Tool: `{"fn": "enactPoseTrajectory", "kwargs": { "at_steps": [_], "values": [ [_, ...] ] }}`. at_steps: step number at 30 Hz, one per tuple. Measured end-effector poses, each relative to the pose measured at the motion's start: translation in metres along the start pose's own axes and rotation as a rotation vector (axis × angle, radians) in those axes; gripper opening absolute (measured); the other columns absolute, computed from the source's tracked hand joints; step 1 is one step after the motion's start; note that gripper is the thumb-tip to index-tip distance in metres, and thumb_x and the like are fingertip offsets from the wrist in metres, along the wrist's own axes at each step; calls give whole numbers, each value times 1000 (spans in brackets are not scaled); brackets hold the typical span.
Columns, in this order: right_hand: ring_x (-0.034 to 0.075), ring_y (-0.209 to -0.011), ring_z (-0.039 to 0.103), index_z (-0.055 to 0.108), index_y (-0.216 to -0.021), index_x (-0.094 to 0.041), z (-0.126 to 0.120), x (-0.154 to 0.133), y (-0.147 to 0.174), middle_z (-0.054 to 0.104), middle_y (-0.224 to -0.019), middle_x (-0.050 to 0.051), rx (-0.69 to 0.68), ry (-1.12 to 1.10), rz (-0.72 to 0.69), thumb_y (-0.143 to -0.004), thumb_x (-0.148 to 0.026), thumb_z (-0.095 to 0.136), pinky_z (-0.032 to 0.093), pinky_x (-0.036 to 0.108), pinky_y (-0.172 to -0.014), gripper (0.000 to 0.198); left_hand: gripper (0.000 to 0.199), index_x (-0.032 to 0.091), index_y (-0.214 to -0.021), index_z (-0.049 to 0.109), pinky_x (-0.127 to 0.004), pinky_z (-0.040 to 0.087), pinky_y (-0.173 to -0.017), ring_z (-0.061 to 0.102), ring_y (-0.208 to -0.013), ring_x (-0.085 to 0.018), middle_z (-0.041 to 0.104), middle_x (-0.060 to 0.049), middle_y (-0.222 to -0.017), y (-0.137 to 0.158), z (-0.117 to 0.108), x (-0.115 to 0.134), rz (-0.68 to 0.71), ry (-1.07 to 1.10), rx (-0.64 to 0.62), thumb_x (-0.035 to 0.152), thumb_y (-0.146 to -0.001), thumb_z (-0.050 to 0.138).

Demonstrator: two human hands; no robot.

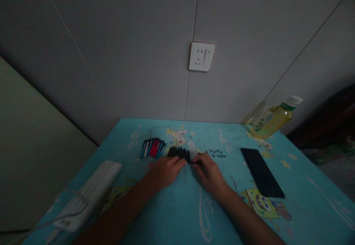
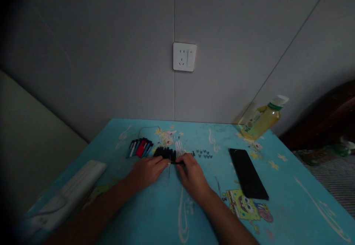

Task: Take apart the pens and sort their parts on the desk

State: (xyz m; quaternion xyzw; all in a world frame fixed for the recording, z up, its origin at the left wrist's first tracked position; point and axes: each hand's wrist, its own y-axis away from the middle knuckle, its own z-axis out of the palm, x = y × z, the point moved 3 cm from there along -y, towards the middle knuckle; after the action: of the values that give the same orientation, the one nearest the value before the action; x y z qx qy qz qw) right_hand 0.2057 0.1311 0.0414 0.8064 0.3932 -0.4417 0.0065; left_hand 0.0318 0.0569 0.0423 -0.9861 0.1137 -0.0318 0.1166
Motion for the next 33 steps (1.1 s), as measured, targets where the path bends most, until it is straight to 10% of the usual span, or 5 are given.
{"fn": "enactPoseTrajectory", "kwargs": {
  "at_steps": [13,22,33],
  "values": [
    [18,-74,60,66,-99,-19,-33,1,-5,67,-88,6,287,22,96,-94,-37,52,49,30,-68,23,24,22,-97,54,-29,44,-65,62,-76,-19,63,-5,-89,1,0,-12,-194,73,-12,27,-99,31],
    [22,-86,63,64,-116,-21,-11,11,-5,68,-100,8,132,218,-30,-96,-28,47,51,36,-81,27,27,21,-96,55,-29,44,-69,62,-81,-19,64,-6,-91,0,-5,-37,-481,77,132,28,-100,29],
    [24,-94,61,64,-122,-20,28,1,-25,69,-104,10,54,491,-129,-94,-24,53,49,38,-87,30,25,22,-95,55,-29,44,-71,63,-84,-20,65,-7,-92,0,-5,-39,-520,66,124,26,-99,31]
  ]
}}
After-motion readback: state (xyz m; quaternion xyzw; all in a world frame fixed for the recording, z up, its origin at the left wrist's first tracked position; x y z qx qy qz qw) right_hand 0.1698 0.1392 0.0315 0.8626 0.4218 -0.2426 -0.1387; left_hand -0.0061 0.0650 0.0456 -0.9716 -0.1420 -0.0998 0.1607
